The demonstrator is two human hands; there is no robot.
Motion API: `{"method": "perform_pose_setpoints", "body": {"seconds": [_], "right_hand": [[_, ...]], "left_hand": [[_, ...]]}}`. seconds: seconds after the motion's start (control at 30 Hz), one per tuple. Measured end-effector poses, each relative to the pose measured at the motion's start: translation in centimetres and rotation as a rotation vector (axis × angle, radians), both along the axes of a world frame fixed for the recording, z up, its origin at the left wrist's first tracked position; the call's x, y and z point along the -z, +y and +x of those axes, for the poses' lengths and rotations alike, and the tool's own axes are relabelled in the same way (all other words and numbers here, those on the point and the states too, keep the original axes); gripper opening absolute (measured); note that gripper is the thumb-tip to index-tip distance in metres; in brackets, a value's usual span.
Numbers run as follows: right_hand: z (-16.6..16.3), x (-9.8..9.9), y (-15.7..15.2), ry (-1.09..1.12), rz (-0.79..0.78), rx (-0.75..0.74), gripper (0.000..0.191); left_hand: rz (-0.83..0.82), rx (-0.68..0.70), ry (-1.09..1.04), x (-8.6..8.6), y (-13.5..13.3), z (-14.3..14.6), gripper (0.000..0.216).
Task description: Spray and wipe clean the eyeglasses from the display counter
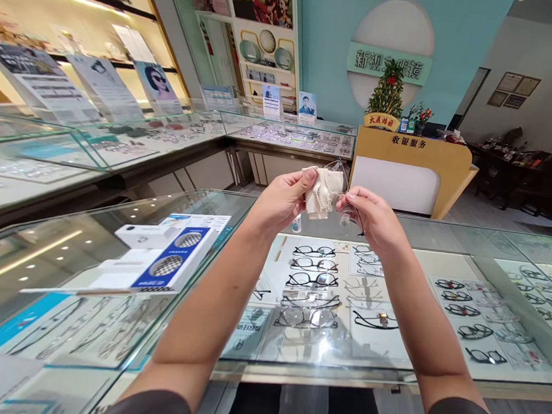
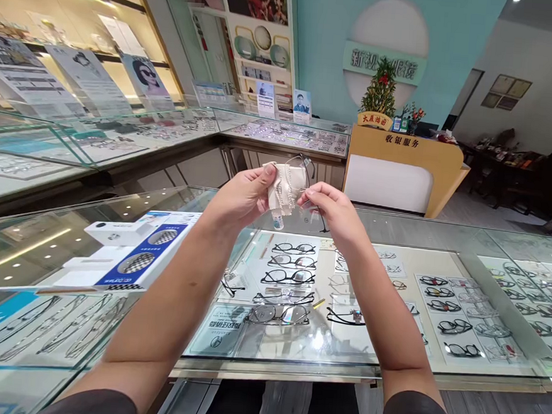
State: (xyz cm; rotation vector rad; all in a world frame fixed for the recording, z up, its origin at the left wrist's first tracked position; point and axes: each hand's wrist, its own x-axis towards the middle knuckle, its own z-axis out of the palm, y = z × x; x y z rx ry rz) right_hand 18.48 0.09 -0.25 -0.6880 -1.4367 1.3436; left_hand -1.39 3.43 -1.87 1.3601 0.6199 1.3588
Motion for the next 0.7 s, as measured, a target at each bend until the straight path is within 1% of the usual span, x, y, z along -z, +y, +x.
{"method": "perform_pose_setpoints", "body": {"seconds": [0.13, 0.27, 0.5, 0.7], "right_hand": [[0.0, 0.0, 0.1, 0.038, -0.025, 0.029, 0.032], [-0.1, 0.1, 0.2, 0.039, -0.019, 0.055, 0.033], [-0.4, 0.7, 0.5, -0.014, 0.021, 0.021, 0.030], [-1.0, 1.1, 0.6, -0.043, 0.047, -0.051, 0.027]], "left_hand": [[0.000, -0.007, -0.039, -0.2, 0.0, 0.0, 0.063], [0.009, -0.022, -0.095, -0.4, 0.1, 0.2, 0.060], [0.047, -0.001, -0.078, -0.4, -0.4, 0.6, 0.061], [0.038, 0.004, -0.049, -0.6, -1.0, 1.0, 0.060]]}}
